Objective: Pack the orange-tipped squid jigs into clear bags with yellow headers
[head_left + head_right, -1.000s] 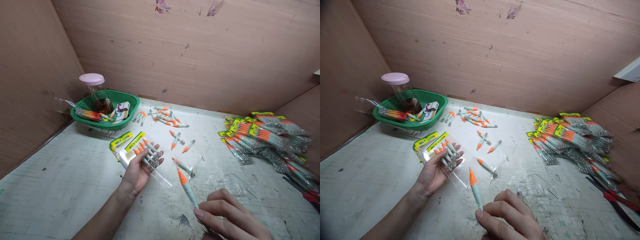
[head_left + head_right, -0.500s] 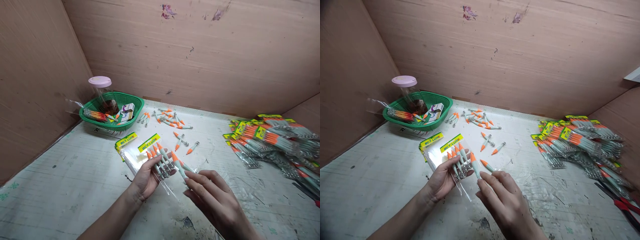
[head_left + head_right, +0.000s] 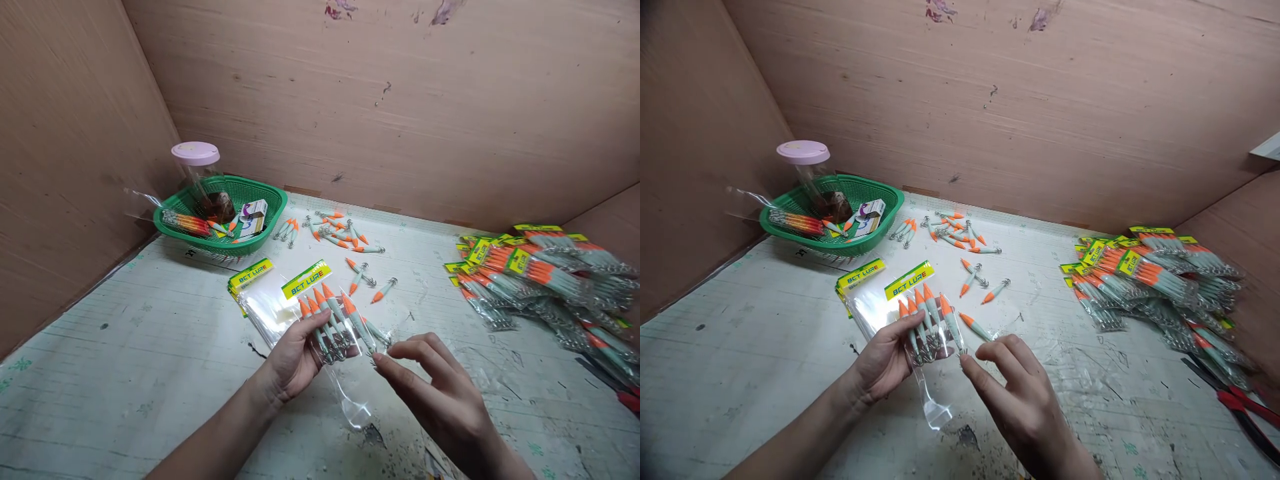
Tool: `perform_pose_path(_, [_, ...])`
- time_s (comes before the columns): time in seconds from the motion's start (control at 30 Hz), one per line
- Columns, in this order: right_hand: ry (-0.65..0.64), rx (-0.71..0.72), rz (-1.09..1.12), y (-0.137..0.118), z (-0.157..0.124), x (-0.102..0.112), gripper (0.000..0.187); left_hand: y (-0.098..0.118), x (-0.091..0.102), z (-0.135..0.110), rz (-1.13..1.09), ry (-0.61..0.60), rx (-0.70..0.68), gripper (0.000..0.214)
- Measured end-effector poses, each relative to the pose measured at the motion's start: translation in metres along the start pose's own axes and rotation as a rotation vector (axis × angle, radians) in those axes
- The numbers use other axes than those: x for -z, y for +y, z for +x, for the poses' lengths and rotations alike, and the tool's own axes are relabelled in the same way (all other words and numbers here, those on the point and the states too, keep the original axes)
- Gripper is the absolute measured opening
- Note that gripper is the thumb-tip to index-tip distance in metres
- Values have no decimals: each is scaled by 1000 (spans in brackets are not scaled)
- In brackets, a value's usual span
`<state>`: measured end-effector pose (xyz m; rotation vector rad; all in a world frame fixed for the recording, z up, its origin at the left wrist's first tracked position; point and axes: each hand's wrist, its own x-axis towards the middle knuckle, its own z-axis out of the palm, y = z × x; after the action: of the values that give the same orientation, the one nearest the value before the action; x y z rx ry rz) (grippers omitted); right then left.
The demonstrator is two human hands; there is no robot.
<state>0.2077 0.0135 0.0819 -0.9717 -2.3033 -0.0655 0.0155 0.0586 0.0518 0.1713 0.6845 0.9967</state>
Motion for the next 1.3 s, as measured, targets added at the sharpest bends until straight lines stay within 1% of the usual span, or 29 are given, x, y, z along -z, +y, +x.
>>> perform_pose_path(0.17, [-49, 101, -84, 1, -3, -2, 28, 1, -1, 0, 29, -33, 0, 16])
perform_pose_path(0.3, [-34, 103, -117, 1, -2, -2, 28, 0, -2, -2, 48, -29, 5, 17])
perform_pose_path(0.47, [-92, 167, -144, -1, 0, 2, 26, -3, -2, 0, 15, -22, -31, 14])
perform_pose_path(0.57, [-97, 206, -178, -2, 2, 3, 27, -4, -1, 1, 23, -10, -24, 13])
perform_pose_path(0.67, [-86, 204, -182, -3, 2, 3, 28, -4, 1, 1, 43, -41, 6, 13])
perform_pose_path(0.77, [-43, 143, -112, -3, 1, 1, 27, -4, 2, 1, 68, -78, 49, 16])
perform_pose_path(0.83, [4, 74, -28, -4, 0, -1, 27, -5, 3, 0, 75, -83, 59, 18])
perform_pose_path(0.9, [79, -27, 59, -4, 0, -3, 27, -5, 3, -1, 81, -89, 63, 20])
perform_pose_path(0.97, [125, -162, 131, -4, 2, -5, 20, -4, 3, -2, 95, -97, 62, 22])
perform_pose_path(1.03, [98, -277, 194, -4, 2, -7, 15, -5, 3, -2, 131, -106, 64, 26])
perform_pose_path(1.1, [19, -328, 262, -5, -2, -9, 18, -7, 5, 0, 188, -98, 74, 29])
perform_pose_path(1.17, [-10, -344, 315, -9, -12, -15, 21, -11, 8, 4, 260, -84, 105, 33])
perform_pose_path(1.23, [26, -382, 338, -16, -29, -24, 21, -16, 10, 8, 339, -82, 142, 36])
perform_pose_path(1.3, [78, -453, 347, -24, -50, -37, 19, -17, 12, 9, 503, -102, 143, 39])
